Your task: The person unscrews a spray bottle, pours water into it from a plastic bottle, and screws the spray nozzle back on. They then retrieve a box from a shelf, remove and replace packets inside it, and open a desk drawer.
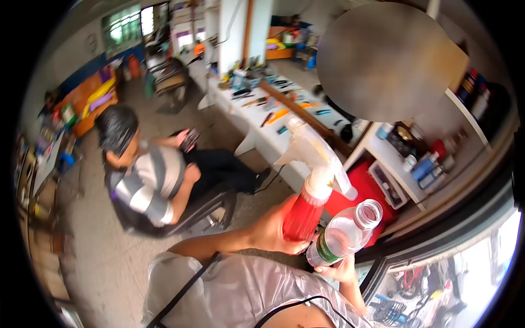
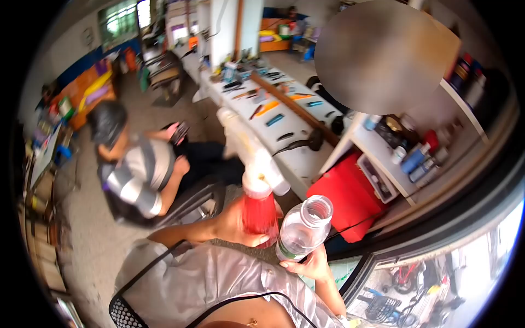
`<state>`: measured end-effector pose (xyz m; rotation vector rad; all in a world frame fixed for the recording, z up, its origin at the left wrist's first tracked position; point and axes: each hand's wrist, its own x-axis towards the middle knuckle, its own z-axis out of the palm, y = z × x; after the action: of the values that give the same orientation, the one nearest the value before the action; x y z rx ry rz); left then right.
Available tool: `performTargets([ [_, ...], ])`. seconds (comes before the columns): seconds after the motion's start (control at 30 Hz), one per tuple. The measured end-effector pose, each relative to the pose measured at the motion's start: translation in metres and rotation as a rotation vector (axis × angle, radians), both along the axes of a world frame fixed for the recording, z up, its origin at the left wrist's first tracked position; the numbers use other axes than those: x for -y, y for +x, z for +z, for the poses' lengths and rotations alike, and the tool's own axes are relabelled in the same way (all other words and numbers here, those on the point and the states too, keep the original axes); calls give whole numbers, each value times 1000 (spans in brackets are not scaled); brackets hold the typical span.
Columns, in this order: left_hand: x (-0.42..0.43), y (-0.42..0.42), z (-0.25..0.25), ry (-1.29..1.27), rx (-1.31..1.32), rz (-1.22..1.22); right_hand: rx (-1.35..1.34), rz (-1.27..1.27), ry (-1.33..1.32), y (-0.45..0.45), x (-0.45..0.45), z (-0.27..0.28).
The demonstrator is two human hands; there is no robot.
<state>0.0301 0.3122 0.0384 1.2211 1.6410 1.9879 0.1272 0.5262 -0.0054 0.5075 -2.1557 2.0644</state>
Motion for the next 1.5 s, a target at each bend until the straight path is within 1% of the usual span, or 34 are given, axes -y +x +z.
performTargets([
  [0.03, 13, 10, -4, 41, 64, 17, 24, 32, -25, 1, 9, 0],
  [0.07, 27, 16, -7, 59, 200, 20, 37, 52, -11, -1, 17, -3],
  [0.1, 45, 22, -12, 2, 251, 55, 50, 102, -34, -2, 31, -1],
  [0.2, 101, 48, -20, -34, 295, 236, 56, 271, -31, -11, 77, -3],
  [0.3, 162, 82, -29, 10, 273, 415, 36, 383, -61, -12, 138, -9],
  [0.37, 207, 110, -33, 96, 230, 486, 78, 499, 2, -10, 182, -12],
  [0.4, 230, 124, -35, 108, 293, 514, 91, 546, 13, -10, 205, -18],
  [0.5, 312, 173, -41, 26, 232, 660, 47, 661, -14, 3, 296, -25],
  [0.53, 337, 191, -45, 24, 243, 701, 118, 698, -91, 12, 326, -31],
  [0.6, 389, 225, -54, 71, 168, 833, 105, 783, -75, 19, 388, -42],
  [0.63, 413, 244, -57, 69, 181, 865, 94, 828, -64, 26, 418, -49],
  [0.7, 456, 275, -63, 186, 238, 947, 106, 900, -33, 35, 473, -60],
  [0.77, 495, 302, -67, 139, 208, 1033, 136, 1038, -13, 45, 530, -61],
  [0.83, 532, 321, -70, 82, 174, 1144, 150, 1103, -44, 54, 580, -58],
  [0.87, 546, 327, -73, 73, 167, 1195, 210, 1167, -43, 55, 601, -55],
  [0.93, 575, 335, -81, 71, 172, 1262, 309, 1236, -40, 57, 641, -46],
  [0.97, 589, 336, -85, 62, 176, 1312, 308, 1247, -37, 51, 659, -50],
  [1.03, 619, 333, -89, 57, 184, 1366, 213, 1306, 35, 36, 702, -62],
  [1.07, 633, 329, -93, 90, 195, 1399, 182, 1339, 12, 29, 723, -66],
  [1.17, 689, 308, -100, 148, 242, 1435, 217, 1402, -26, -3, 788, -79],
  [1.23, 728, 289, -104, 218, 293, 1441, 247, 1391, -29, -26, 829, -89],
  [1.27, 754, 279, -113, 89, 255, 1509, 251, 1379, -29, -41, 854, -90],
  [1.3, 775, 267, -113, 84, 257, 1514, 256, 1370, -28, -57, 879, -89],
  [1.33, 796, 254, -110, 89, 283, 1570, 198, 1370, 6, -74, 902, -88],
  [1.37, 818, 244, -106, 92, 309, 1625, 202, 1374, -2, -92, 927, -86],
  [1.43, 861, 227, -106, 96, 323, 1662, 102, 1365, 40, -129, 970, -87],
  [1.5, 903, 211, -99, 70, 309, 1726, 118, 1356, 72, -159, 1011, -83],
])
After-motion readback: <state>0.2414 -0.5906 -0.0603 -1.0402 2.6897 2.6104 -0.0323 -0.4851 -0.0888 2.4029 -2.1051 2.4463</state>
